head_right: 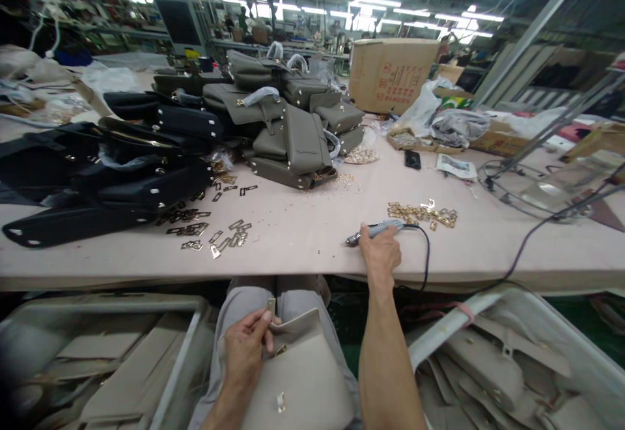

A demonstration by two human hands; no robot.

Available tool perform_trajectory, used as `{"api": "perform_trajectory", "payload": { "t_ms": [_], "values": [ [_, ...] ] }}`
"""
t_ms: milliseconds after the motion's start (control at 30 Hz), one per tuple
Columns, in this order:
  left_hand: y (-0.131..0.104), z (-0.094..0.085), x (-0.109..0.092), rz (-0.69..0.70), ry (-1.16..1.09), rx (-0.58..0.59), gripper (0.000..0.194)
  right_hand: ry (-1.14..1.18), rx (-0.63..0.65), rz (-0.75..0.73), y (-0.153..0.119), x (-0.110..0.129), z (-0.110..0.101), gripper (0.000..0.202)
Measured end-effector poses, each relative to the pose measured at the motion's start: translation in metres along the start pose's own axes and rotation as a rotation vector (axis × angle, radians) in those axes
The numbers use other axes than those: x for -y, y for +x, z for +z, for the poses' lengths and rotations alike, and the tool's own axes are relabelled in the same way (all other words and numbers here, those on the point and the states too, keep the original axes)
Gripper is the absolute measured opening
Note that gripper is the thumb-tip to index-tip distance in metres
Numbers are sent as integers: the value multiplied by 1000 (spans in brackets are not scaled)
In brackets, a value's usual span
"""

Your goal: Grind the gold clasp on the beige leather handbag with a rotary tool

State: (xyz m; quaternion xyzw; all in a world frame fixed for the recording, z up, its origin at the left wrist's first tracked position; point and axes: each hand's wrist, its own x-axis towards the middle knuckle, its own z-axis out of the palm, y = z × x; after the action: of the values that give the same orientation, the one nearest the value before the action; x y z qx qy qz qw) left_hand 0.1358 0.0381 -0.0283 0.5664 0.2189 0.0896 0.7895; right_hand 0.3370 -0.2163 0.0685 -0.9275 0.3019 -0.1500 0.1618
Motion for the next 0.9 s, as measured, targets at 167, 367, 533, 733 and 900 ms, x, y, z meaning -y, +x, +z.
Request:
{"api": "perform_trajectory", "payload": {
  "t_ms": [167,367,533,733,900],
  "values": [
    [3,-2,4,7,16,-7,44,-1,23,59,6,12,0,78],
    [4,-3,4,-2,6,-3,46,10,-87,-116,7,18,-4,50],
    [4,-1,4,15,-4,26,48,171,85,-875,-5,70,28,53],
    [3,-2,5,18,18,64,51,-55,293,-1085,-26,105,59,58],
    [3,-4,3,28,27,59,55,-71,268,-1130,-50,86,52,48]
  ]
}}
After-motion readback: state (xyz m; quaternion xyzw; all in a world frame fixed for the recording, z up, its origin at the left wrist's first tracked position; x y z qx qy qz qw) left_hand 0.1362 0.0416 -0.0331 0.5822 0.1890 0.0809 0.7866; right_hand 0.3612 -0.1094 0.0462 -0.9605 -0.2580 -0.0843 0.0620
